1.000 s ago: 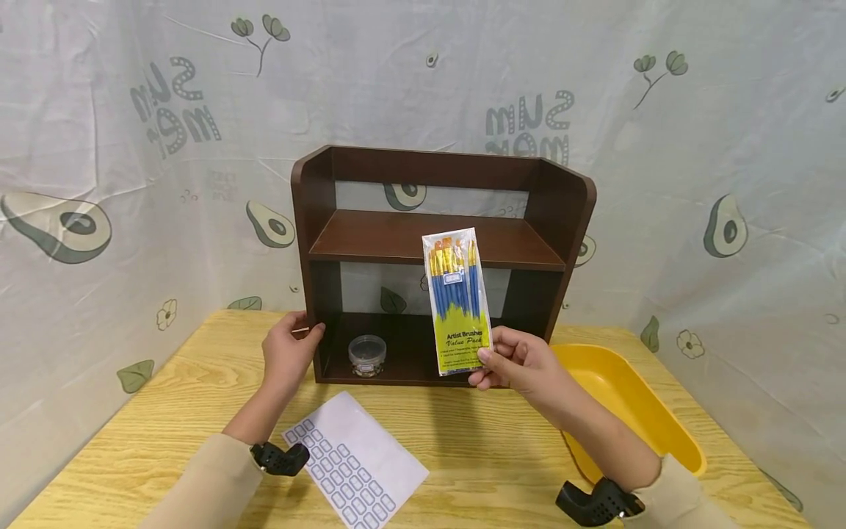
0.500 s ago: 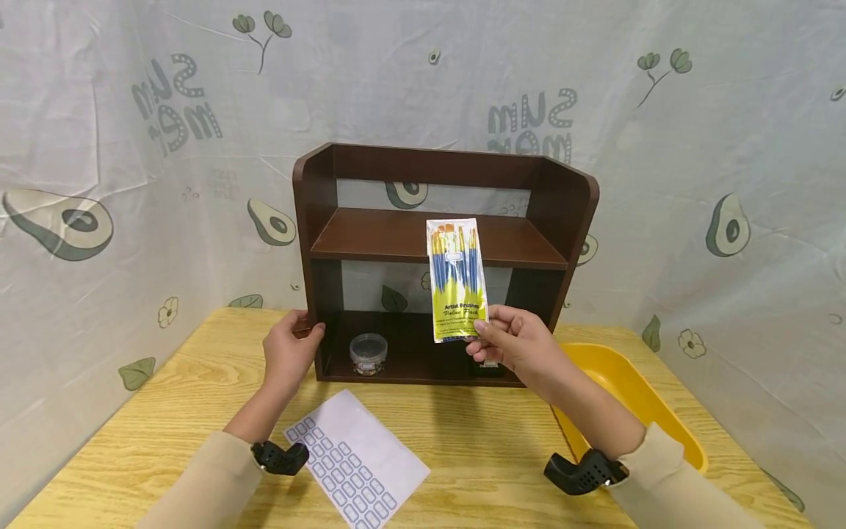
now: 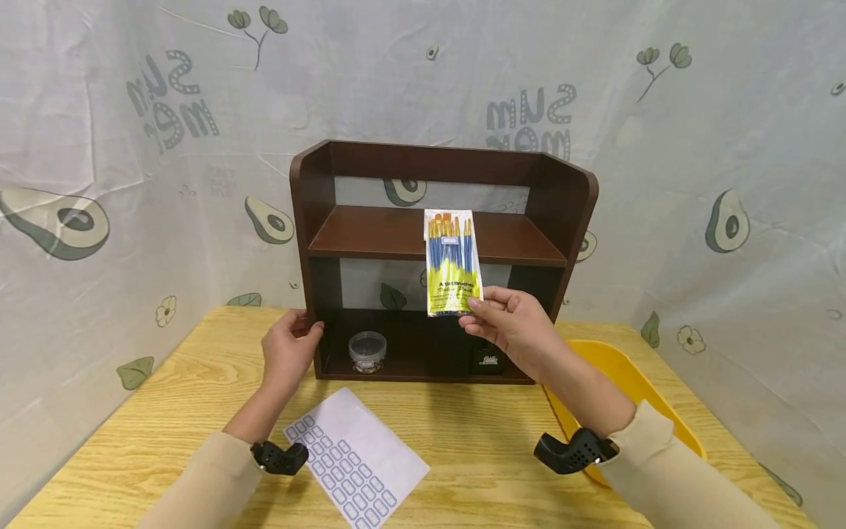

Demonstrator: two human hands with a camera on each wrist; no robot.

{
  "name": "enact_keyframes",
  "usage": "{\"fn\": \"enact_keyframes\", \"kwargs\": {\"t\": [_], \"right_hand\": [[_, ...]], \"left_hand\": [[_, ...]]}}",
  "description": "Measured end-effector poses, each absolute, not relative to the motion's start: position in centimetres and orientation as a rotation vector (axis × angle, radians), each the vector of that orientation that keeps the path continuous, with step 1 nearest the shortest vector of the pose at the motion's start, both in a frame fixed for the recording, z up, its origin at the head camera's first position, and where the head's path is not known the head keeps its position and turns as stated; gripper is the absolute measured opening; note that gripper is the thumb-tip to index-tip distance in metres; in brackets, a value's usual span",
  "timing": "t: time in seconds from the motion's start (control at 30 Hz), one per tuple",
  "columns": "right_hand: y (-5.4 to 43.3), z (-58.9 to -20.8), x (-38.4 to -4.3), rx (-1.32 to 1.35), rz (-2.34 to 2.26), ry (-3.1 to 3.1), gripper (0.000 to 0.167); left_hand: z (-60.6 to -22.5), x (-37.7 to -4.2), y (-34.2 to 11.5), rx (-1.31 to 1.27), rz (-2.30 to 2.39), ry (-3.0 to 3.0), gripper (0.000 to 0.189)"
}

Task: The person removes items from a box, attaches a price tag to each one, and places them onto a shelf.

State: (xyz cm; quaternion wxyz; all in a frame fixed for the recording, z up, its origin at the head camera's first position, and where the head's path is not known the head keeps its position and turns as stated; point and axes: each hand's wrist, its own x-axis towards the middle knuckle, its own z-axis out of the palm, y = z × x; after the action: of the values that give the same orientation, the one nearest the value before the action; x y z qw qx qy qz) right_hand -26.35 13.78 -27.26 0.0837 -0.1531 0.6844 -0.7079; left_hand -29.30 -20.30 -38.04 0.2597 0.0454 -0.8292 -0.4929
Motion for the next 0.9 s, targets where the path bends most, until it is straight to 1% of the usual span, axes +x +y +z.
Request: {"fn": "enact_keyframes", "kwargs": {"t": [0.1,0.27,0.37,0.67,0.9], "right_hand": [[13.7,-26.8,-26.6,-0.457,-2.134,2.014,0.02],[13.5,-26.1,-26.9,-0.399,-2.163,1.966,0.04],[13.2,-25.7,-27.1,-0.37,-2.164,1.96,0.044],[12.7,-24.9,-27.7,-0.372,-2.19,1.985,0.043],[12.6,-25.0,-28.2,-0.419,-2.141,2.205,0.039]], "left_hand": [[-38.0,-29.3,-20.3,0.122,-1.338,-2.247,0.032],[-38.1,-29.3,-20.3,0.118,-1.355,-2.244,0.032],[-38.1,-29.3,-20.3,0.119,-1.354,-2.246,0.033],[-38.2,-29.3,-20.3,0.117,-1.334,-2.243,0.03],[-38.2,-29.3,-20.3,0.107,-1.327,-2.249,0.031]]}}
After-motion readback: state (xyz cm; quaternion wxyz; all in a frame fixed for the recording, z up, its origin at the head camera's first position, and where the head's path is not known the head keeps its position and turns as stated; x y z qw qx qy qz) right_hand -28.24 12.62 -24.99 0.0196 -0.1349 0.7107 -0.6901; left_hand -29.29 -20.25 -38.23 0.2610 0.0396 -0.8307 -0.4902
